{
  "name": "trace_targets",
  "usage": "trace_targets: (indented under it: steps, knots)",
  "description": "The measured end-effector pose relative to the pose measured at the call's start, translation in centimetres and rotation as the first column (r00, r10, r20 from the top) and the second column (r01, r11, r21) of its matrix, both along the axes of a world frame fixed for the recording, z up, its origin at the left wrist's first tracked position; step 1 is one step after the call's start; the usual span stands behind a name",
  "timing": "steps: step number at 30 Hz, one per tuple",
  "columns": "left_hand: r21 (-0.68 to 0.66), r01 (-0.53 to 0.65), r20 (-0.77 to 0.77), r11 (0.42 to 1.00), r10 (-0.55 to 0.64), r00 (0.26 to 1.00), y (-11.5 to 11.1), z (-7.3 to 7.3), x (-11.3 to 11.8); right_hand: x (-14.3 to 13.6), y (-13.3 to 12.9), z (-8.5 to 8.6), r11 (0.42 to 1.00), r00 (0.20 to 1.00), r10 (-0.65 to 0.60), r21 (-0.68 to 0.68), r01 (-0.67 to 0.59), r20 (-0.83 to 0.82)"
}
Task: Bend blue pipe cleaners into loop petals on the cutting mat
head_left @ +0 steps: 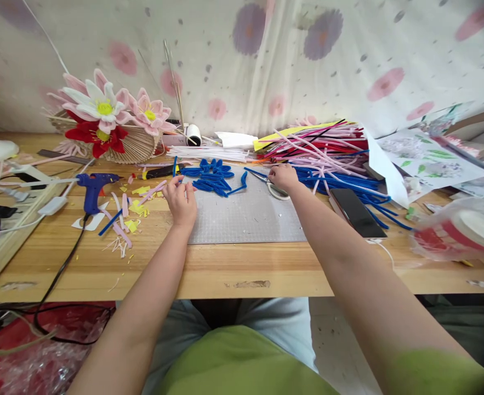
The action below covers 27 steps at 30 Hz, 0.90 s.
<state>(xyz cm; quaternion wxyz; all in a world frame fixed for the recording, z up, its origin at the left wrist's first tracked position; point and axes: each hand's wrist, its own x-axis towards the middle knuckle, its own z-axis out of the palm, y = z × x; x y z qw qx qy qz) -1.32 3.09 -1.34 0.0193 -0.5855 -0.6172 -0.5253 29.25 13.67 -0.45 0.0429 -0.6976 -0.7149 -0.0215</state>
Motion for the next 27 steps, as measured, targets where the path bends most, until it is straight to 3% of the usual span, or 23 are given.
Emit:
trace_targets:
  steps: [3, 7, 10, 13, 16, 18, 20, 22, 24, 27]
  knots:
    - [0.030, -0.055, 0.019, 0.998, 0.055, 0.998, 0.1, -0.2, 0.1, -0.5, -0.1, 0.3, 0.999, 0.998, -0.037, -0.010, 0.037, -0.042]
    - [-0.028, -0.056, 0.035, 0.998, 0.057, 0.998, 0.0, -0.5, 0.8, -1.7, 0.1, -0.2, 0.986, 0.983, -0.166, -0.033, 0.163, -0.085]
    - [-0.066, -0.011, -0.008, 0.998, 0.010, 1.000, -0.2, -0.6, 1.2, -2.8, 0.0, -0.5, 0.960, 0.963, -0.219, 0.141, 0.242, -0.160]
    - [-0.067, -0.011, -0.036, 0.998, 0.008, 0.999, -0.4, -0.5, 1.2, -4.0, -0.4, 0.5, 0.915, 0.944, -0.186, 0.300, 0.268, -0.274]
    - [-0.041, -0.015, -0.064, 0.999, 0.013, 0.998, -0.6, -0.2, 1.5, -6.1, -1.6, 2.2, 0.917, 0.955, -0.025, 0.374, 0.140, -0.295]
    - [-0.005, 0.017, -0.115, 1.000, -0.017, 0.993, -0.8, -0.1, 2.0, -8.1, -3.2, 2.9, 0.910, 0.968, 0.149, 0.412, -0.053, -0.204]
    - [0.021, 0.074, -0.195, 0.997, -0.068, 0.979, -0.9, -0.1, 2.6, -10.2, -5.1, 2.9, 0.858, 0.920, 0.384, 0.397, -0.325, -0.077]
    - [-0.005, 0.136, -0.274, 0.991, -0.132, 0.953, -0.9, -0.2, 3.0, -11.9, -6.9, 2.2, 0.753, 0.811, 0.585, 0.377, -0.540, -0.006]
    - [-0.095, 0.164, -0.305, 0.982, -0.185, 0.934, -0.8, -0.5, 2.9, -12.7, -8.4, 1.4, 0.703, 0.766, 0.643, 0.402, -0.586, -0.008]
    - [-0.197, 0.107, -0.227, 0.974, -0.152, 0.962, -0.4, -0.7, 2.0, -11.9, -9.1, 0.7, 0.735, 0.786, 0.611, 0.434, -0.520, -0.094]
